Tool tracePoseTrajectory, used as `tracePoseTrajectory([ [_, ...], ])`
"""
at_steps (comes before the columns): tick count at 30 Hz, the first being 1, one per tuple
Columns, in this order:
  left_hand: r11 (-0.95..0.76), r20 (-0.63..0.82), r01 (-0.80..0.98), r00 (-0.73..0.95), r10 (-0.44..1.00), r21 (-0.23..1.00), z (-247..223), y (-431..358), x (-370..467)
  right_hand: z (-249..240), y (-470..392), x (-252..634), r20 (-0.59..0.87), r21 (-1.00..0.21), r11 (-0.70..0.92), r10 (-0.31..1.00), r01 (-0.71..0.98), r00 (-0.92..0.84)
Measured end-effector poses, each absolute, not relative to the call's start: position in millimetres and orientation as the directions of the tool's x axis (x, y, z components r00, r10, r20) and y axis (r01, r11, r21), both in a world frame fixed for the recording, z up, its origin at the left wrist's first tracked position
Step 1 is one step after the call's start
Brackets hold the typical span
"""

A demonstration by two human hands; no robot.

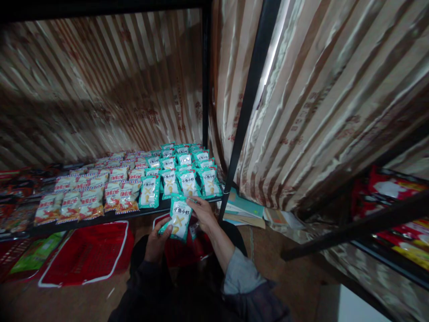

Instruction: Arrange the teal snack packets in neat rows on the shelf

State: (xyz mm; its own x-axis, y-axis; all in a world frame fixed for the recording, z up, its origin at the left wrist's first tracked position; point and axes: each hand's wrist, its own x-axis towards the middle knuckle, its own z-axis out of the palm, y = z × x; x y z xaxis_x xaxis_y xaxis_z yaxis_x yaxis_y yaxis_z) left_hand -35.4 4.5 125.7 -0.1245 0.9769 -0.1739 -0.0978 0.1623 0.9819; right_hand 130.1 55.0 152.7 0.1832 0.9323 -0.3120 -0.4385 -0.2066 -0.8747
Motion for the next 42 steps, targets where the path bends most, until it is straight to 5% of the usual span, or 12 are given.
tracePoseTrajectory([
  [10,0.136,-0.18,-0.325,-0.112,0.977,0.936,119,7,-41,152,61,133,-0.257,-0.891,-0.14,0.939,-0.431,0.226],
  [23,0.052,-0.141,-0.319,-0.263,0.954,0.946,106,-6,-33,156,65,127,-0.229,-0.887,-0.056,0.915,-0.457,0.332],
  [42,0.224,-0.178,-0.242,0.198,0.964,0.944,151,12,-40,182,62,124,-0.097,-0.987,-0.068,0.976,-0.146,0.197],
])
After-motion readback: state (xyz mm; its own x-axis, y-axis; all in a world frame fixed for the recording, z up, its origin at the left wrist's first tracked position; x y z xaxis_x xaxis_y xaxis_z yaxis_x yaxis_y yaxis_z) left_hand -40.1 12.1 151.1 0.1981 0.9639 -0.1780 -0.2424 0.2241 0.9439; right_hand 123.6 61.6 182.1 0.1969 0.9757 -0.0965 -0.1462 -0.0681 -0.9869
